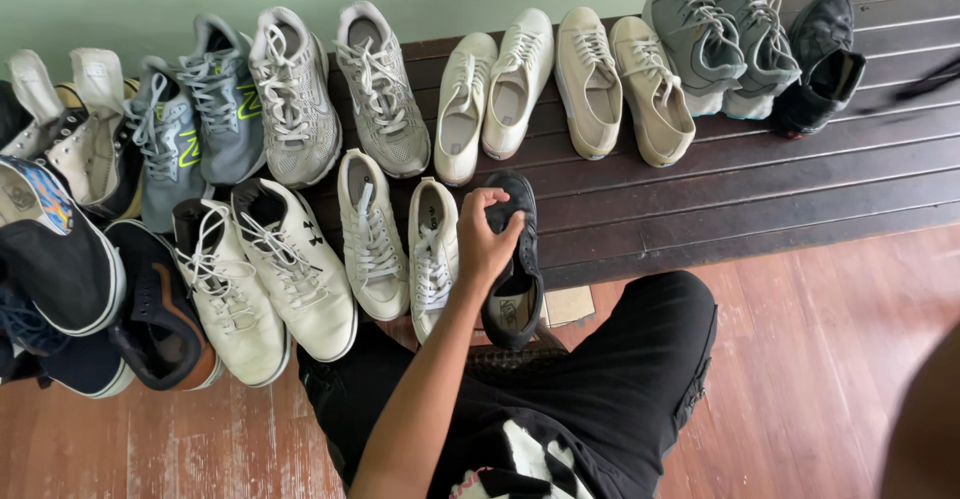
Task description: The person sits on the floor and threads a black shoelace through the eyelets of a black shoe. They pull the lace tight and tie it into a knot, then place the shoe on a wooden bench next to other shoes.
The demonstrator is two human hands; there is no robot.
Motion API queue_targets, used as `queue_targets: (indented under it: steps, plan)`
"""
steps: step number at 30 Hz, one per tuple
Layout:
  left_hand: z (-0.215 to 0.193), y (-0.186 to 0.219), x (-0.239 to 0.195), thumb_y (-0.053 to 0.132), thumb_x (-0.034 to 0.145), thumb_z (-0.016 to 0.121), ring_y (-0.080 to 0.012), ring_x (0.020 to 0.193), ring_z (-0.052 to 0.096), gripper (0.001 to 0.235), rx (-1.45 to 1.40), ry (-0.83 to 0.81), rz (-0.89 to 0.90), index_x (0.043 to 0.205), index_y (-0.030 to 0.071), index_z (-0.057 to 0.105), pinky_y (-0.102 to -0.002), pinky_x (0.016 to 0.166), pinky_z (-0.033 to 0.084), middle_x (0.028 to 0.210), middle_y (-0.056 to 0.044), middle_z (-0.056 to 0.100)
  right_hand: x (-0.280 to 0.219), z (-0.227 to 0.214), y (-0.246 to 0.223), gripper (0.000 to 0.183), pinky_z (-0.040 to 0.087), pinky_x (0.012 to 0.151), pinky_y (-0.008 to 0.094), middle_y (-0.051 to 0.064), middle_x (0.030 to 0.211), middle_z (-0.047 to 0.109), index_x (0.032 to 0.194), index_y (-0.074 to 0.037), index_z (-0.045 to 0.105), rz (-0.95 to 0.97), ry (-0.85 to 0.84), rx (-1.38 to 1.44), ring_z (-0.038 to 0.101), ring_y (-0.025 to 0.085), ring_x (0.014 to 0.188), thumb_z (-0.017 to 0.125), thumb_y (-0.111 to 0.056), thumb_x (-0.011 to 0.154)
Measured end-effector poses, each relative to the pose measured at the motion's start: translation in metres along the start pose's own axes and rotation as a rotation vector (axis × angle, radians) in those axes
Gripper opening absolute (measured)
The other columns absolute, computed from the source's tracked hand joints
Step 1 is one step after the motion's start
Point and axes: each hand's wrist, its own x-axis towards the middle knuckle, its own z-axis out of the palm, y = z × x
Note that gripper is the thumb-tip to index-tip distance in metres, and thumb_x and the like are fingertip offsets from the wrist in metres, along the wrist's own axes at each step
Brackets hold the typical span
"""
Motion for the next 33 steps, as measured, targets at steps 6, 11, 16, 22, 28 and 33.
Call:
queue_targets:
  steps: [6,11,16,22,28,33]
  plan:
    - [-0.046,0.161,-0.043,0.022,0.097,0.067,-0.0290,0.136,0.063,0.049,-0.471,-0.128,0.222,0.141,0.007,0.053,-0.044,0.119,0.051,0.145,-0.015,0.063,-0.061,0.171,-0.116,0.020,0.058,0.079,0.028,0.009,0.109,0.064,0.099,-0.012,0.053,0.031,-0.127,0.340,0.067,0.019,0.088,0.060,-0.025,0.113]
    - [-0.036,0.132,-0.081,0.042,0.115,0.057,-0.0227,0.102,0.072,0.048,-0.956,-0.862,0.033,0.151,0.013,0.045,-0.039,0.097,0.060,0.104,-0.010,0.072,-0.113,0.219,-0.106,0.042,0.037,0.035,0.023,0.003,0.060,0.042,0.073,-0.017,0.028,0.107,-0.163,0.681,0.042,0.011,0.037,0.060,-0.003,0.097]
    - [-0.053,0.107,-0.098,0.027,0.118,0.037,-0.0140,0.067,0.047,0.047,-0.564,-0.725,-0.103,0.078,0.010,0.054,-0.030,0.068,0.040,0.072,-0.003,0.052,-0.138,0.160,-0.042,0.041,0.045,0.080,0.031,0.002,0.087,0.059,0.106,-0.016,0.038,0.305,0.059,0.062,0.057,0.015,0.086,0.073,-0.009,0.086]
    - [-0.060,0.137,-0.097,0.042,0.112,0.051,-0.0462,0.162,0.028,0.041,-0.024,-0.491,0.411,0.088,0.012,0.065,-0.075,0.128,0.014,0.157,-0.019,0.049,-0.153,0.243,-0.068,0.121,0.056,0.104,0.034,0.010,0.156,0.052,0.158,-0.006,0.042,0.204,-0.735,0.187,0.061,0.020,0.131,0.095,-0.063,0.064]
    - [-0.092,0.157,-0.063,0.032,0.111,0.052,-0.0394,0.161,0.030,0.034,-0.031,-0.338,0.386,0.087,0.011,0.064,-0.079,0.129,0.014,0.151,-0.013,0.054,-0.230,0.304,0.002,0.024,0.059,0.087,0.033,0.006,0.105,0.069,0.121,-0.003,0.067,0.386,-0.724,0.641,0.065,0.015,0.101,0.059,-0.023,0.111]
    - [-0.123,0.140,-0.057,0.036,0.112,0.048,-0.0311,0.156,0.041,0.040,-0.344,-0.341,0.129,0.083,0.012,0.060,-0.049,0.121,0.044,0.151,-0.014,0.056,-0.210,0.274,-0.005,0.036,0.036,0.071,0.032,0.002,0.082,0.049,0.097,-0.011,0.057,0.302,-0.428,0.900,0.042,0.016,0.074,0.054,-0.044,0.112]
